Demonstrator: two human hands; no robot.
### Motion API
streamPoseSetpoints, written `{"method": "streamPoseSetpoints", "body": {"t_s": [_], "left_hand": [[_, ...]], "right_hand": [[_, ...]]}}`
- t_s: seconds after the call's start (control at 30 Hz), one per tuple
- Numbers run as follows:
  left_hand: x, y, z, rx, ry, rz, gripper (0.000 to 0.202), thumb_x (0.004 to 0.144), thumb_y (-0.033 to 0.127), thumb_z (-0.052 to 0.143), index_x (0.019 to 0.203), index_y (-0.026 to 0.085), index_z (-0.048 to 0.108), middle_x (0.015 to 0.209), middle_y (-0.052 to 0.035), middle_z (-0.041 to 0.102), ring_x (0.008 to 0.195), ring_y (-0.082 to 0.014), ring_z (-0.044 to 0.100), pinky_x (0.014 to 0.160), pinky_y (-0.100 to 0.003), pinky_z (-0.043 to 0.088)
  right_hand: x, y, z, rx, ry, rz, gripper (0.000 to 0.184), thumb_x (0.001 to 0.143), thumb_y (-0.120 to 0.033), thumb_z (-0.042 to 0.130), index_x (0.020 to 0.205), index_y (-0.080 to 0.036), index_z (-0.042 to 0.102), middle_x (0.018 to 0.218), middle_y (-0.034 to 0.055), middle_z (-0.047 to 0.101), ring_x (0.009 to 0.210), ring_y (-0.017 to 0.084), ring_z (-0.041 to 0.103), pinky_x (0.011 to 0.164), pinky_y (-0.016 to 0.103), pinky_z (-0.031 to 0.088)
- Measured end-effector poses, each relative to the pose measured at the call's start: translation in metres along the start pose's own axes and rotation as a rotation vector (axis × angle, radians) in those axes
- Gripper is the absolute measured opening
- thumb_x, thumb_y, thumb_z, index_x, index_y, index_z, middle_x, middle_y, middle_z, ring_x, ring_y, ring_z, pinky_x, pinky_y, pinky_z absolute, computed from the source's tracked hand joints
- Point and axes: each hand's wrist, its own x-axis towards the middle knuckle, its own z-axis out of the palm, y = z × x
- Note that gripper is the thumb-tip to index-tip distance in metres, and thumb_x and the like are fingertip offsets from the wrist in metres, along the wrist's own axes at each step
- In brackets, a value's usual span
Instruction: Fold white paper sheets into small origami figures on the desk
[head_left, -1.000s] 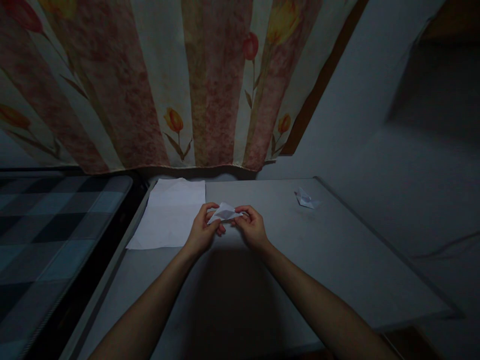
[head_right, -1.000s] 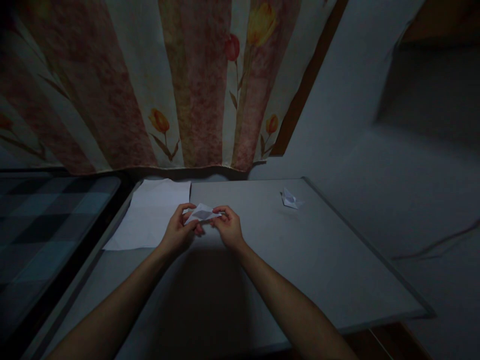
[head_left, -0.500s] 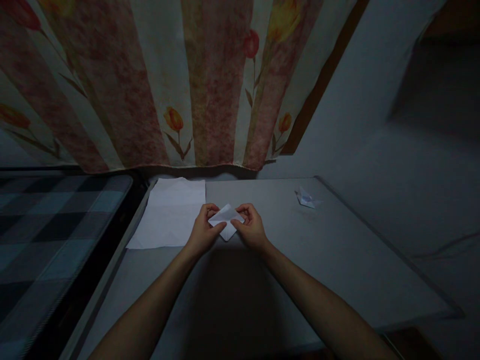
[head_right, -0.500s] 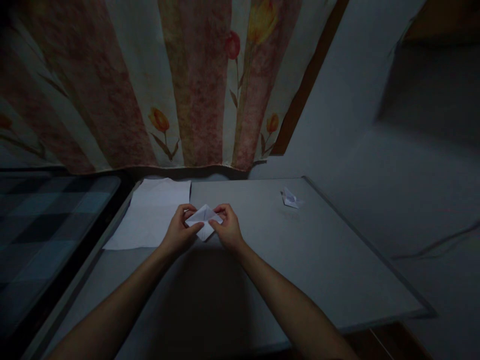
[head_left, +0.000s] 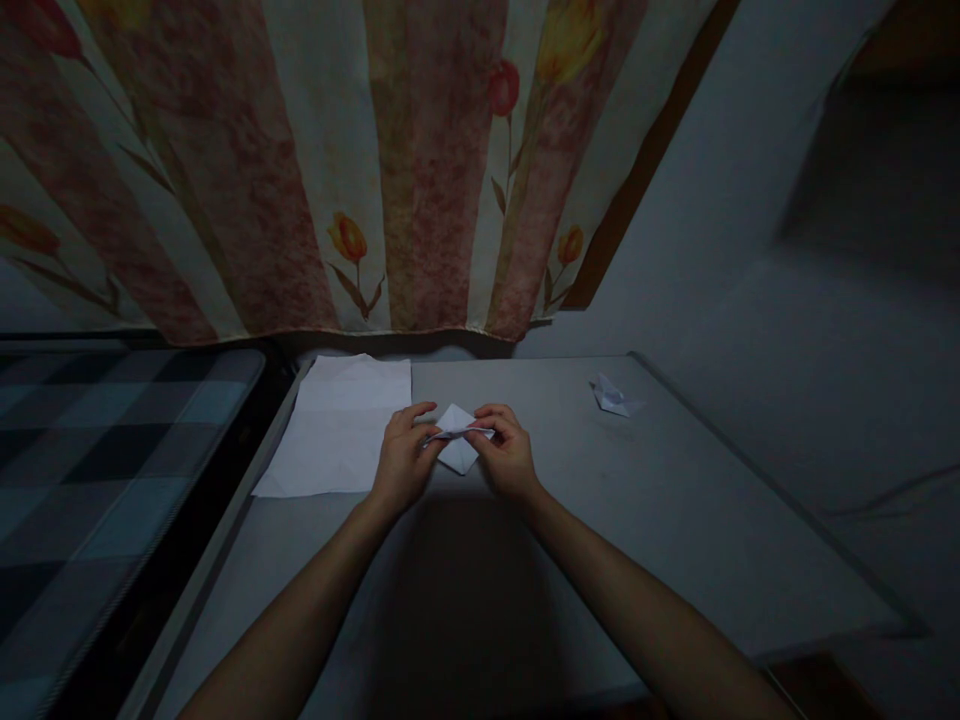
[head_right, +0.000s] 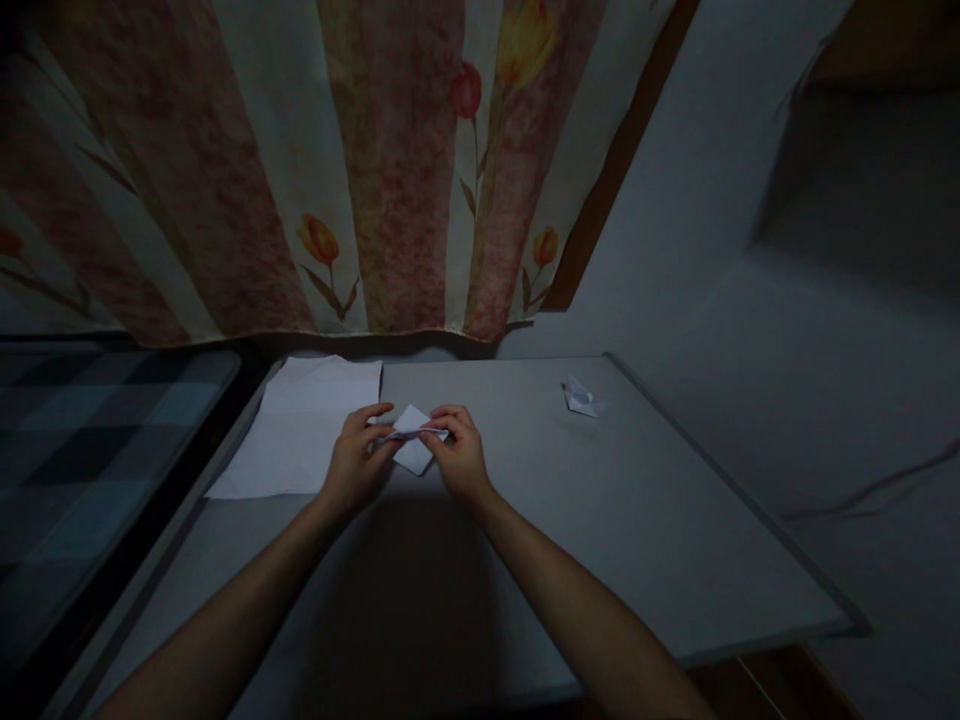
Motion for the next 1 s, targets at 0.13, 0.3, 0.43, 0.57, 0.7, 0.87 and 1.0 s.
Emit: {"method": "streamPoseSetpoints", "body": {"t_s": [0.13, 0.3, 0.43, 0.57, 0.7, 0.87, 1.0], "left_hand": [[-0.001, 0.006, -0.004, -0.054, -0.009, 0.064, 0.009, 0.086, 0.024, 0.056, 0.085, 0.019, 0.064, 0.106, -0.0062, 0.067, 0.110, -0.0214, 0.054, 0.095, -0.039, 0.041], [-0.006, 0.011, -0.002, 0.013, -0.016, -0.120, 0.018, 0.087, 0.030, 0.051, 0.084, 0.017, 0.063, 0.082, -0.0041, 0.067, 0.078, -0.0178, 0.060, 0.075, -0.031, 0.045], [-0.003, 0.012, -0.001, -0.125, -0.013, -0.351, 0.023, 0.088, 0.036, 0.047, 0.090, 0.017, 0.059, 0.073, -0.0008, 0.064, 0.061, -0.0143, 0.056, 0.058, -0.025, 0.042], [-0.001, 0.010, 0.002, -0.260, -0.098, -0.403, 0.032, 0.087, 0.035, 0.045, 0.111, 0.015, 0.053, 0.086, -0.0051, 0.066, 0.070, -0.0166, 0.060, 0.061, -0.026, 0.045], [-0.006, 0.009, 0.003, -0.118, -0.276, -0.231, 0.047, 0.091, 0.034, 0.035, 0.134, 0.014, 0.040, 0.113, -0.0132, 0.062, 0.096, -0.0226, 0.061, 0.081, -0.035, 0.047], [-0.009, 0.012, 0.000, 0.169, -0.221, 0.198, 0.071, 0.078, 0.046, 0.058, 0.137, 0.012, 0.038, 0.134, -0.0204, 0.045, 0.121, -0.0333, 0.044, 0.097, -0.047, 0.037], [-0.007, 0.014, -0.001, 0.373, -0.148, 0.365, 0.029, 0.079, 0.032, 0.059, 0.103, 0.017, 0.061, 0.096, -0.0122, 0.062, 0.091, -0.0261, 0.056, 0.080, -0.039, 0.042]], "right_hand": [[0.000, -0.001, 0.001, 0.127, -0.058, 0.105, 0.012, 0.073, -0.031, 0.068, 0.070, -0.020, 0.063, 0.103, 0.0065, 0.064, 0.097, 0.020, 0.058, 0.088, 0.037, 0.042], [-0.003, 0.002, 0.004, 0.234, -0.113, 0.352, 0.024, 0.073, -0.042, 0.066, 0.074, -0.019, 0.061, 0.062, -0.0017, 0.058, 0.056, 0.013, 0.051, 0.056, 0.026, 0.041], [-0.006, 0.002, 0.009, 0.469, -0.163, 0.409, 0.024, 0.072, -0.038, 0.063, 0.085, -0.019, 0.063, 0.069, 0.0000, 0.061, 0.061, 0.014, 0.055, 0.057, 0.026, 0.045], [-0.010, 0.004, 0.015, 0.521, -0.148, 0.447, 0.026, 0.063, -0.025, 0.067, 0.088, -0.019, 0.064, 0.077, 0.0010, 0.066, 0.064, 0.014, 0.059, 0.058, 0.026, 0.047], [-0.010, 0.007, 0.017, 0.363, -0.038, 0.402, 0.023, 0.058, -0.021, 0.072, 0.080, -0.019, 0.064, 0.075, 0.0001, 0.067, 0.070, 0.016, 0.062, 0.068, 0.029, 0.050], [-0.007, 0.004, 0.015, 0.235, 0.071, 0.416, 0.025, 0.059, -0.027, 0.072, 0.081, -0.017, 0.065, 0.077, 0.0029, 0.069, 0.069, 0.018, 0.062, 0.060, 0.029, 0.051], [-0.010, 0.003, 0.018, 0.230, 0.059, 0.451, 0.024, 0.058, -0.029, 0.072, 0.077, -0.017, 0.063, 0.070, 0.0012, 0.065, 0.056, 0.014, 0.056, 0.046, 0.024, 0.047]]}}
